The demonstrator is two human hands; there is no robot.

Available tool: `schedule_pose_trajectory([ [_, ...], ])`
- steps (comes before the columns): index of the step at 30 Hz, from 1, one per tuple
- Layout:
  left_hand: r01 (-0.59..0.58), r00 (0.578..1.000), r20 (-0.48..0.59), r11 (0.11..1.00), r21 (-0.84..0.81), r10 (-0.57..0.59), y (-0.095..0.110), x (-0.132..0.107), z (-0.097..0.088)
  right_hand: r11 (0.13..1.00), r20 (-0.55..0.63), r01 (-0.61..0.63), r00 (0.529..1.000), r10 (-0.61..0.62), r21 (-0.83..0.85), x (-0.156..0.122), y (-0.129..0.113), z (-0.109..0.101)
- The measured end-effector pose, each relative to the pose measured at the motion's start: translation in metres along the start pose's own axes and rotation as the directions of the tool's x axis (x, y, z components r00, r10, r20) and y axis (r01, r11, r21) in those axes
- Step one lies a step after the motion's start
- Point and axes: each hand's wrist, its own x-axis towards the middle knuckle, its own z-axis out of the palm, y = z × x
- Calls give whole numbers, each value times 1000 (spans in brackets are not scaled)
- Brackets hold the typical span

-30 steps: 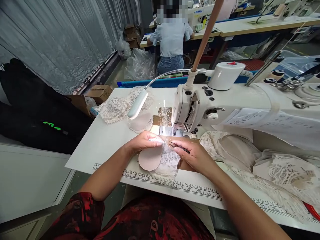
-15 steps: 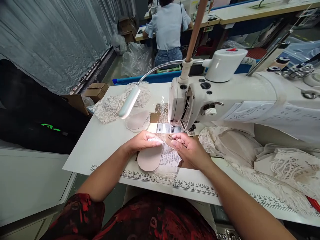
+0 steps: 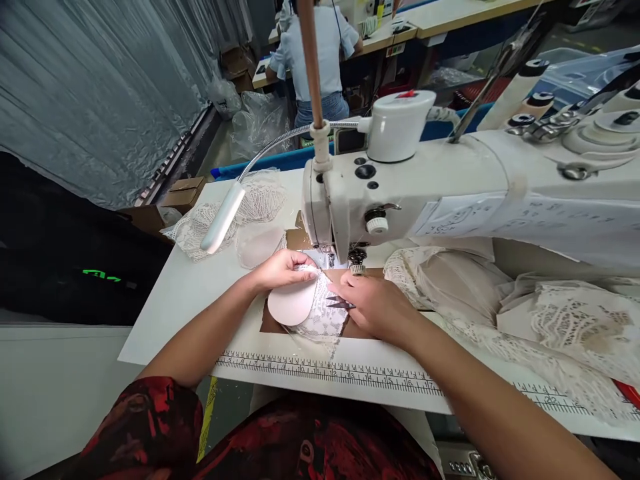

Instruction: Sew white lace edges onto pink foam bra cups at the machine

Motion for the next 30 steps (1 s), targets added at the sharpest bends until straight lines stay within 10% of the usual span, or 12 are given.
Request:
schedule_pose_trajectory([
  [6, -78, 996, -28, 954, 288, 90, 8, 11, -8, 993, -15, -14, 1000, 12, -118, -1, 2, 9],
  [12, -199, 917, -111, 681, 705, 383, 35, -23, 5, 995, -25, -62, 998, 60, -84, -2, 3, 12],
  [19, -261, 920, 31, 551, 793, 392, 26, -34, 43, 975, -10, -112, 994, 112, -190, 2, -3, 15],
  [30, -412, 858, 122, 529, 742, 498, 8, -20, 24, 971, -27, -169, 986, 166, -167, 2, -8, 16],
])
